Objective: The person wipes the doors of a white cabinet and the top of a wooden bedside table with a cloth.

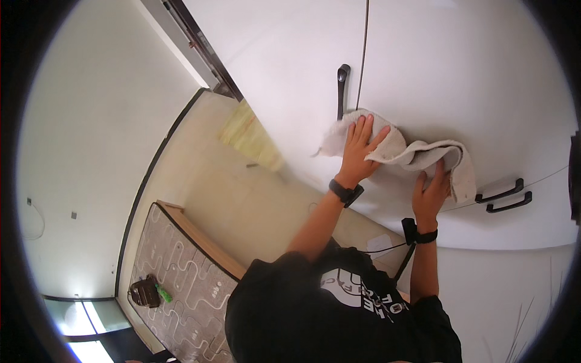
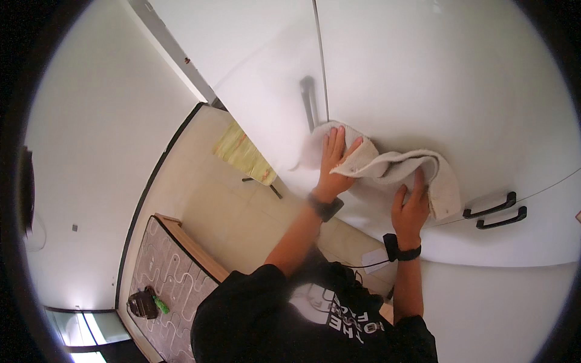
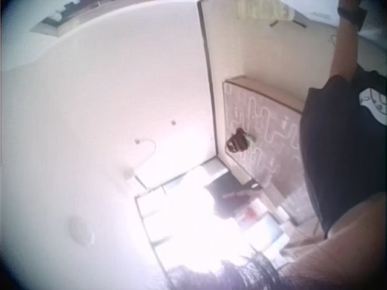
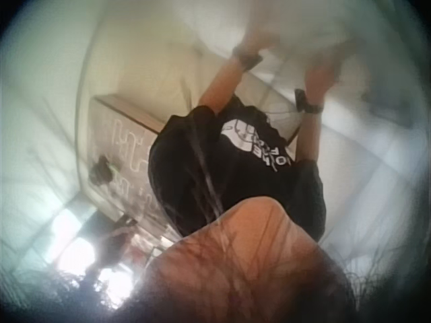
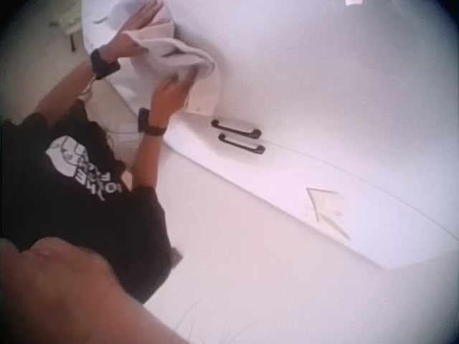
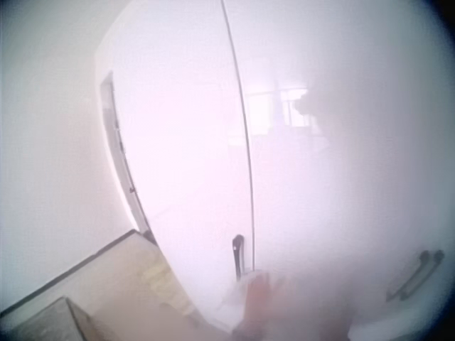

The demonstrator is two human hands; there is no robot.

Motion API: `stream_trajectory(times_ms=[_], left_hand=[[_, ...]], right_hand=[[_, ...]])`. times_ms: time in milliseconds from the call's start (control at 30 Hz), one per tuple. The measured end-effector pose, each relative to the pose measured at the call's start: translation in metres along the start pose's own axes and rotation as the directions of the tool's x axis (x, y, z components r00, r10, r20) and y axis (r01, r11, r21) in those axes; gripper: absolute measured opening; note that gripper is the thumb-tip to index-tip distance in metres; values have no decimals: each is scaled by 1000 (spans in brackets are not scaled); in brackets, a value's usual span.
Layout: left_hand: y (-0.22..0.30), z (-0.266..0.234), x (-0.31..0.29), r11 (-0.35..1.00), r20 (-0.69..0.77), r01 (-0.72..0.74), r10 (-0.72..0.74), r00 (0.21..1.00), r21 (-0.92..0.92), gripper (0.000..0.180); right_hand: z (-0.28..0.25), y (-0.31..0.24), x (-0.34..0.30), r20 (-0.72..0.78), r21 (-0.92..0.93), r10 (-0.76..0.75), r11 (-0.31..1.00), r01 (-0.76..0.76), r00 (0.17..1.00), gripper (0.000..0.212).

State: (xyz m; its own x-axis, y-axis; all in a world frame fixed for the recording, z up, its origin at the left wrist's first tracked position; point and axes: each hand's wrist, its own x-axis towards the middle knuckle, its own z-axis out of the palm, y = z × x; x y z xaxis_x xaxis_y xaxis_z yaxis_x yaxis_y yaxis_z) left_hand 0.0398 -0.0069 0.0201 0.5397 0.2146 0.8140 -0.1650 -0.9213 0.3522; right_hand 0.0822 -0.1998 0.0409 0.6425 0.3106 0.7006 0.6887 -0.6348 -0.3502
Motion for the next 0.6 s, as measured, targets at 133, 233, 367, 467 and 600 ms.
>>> stream_trajectory(times_ms=[133, 233, 367, 467, 600], left_hand=[[-11, -14, -7, 996, 64, -15, 21, 998, -84, 65], [-21, -28, -9, 993, 114, -60, 71, 991, -97, 68], [-61, -19, -35, 981, 221, -194, 184, 958, 25, 64], [-90, -18, -56, 987, 240, -145, 127, 963, 61, 61], [-122, -24, -62, 982, 254, -121, 82, 964, 144, 58]], right_hand=[[8, -3, -5, 10, 7, 0, 1000, -1, 1000, 48], [19, -12, -10, 82, 81, 31, 996, -38, 996, 46], [41, -28, -18, 211, 88, 119, 986, -140, 970, 46], [53, -46, -14, 172, 29, -92, 996, 88, 981, 32], [68, -65, -1, 142, 82, -144, 988, 133, 979, 28]])
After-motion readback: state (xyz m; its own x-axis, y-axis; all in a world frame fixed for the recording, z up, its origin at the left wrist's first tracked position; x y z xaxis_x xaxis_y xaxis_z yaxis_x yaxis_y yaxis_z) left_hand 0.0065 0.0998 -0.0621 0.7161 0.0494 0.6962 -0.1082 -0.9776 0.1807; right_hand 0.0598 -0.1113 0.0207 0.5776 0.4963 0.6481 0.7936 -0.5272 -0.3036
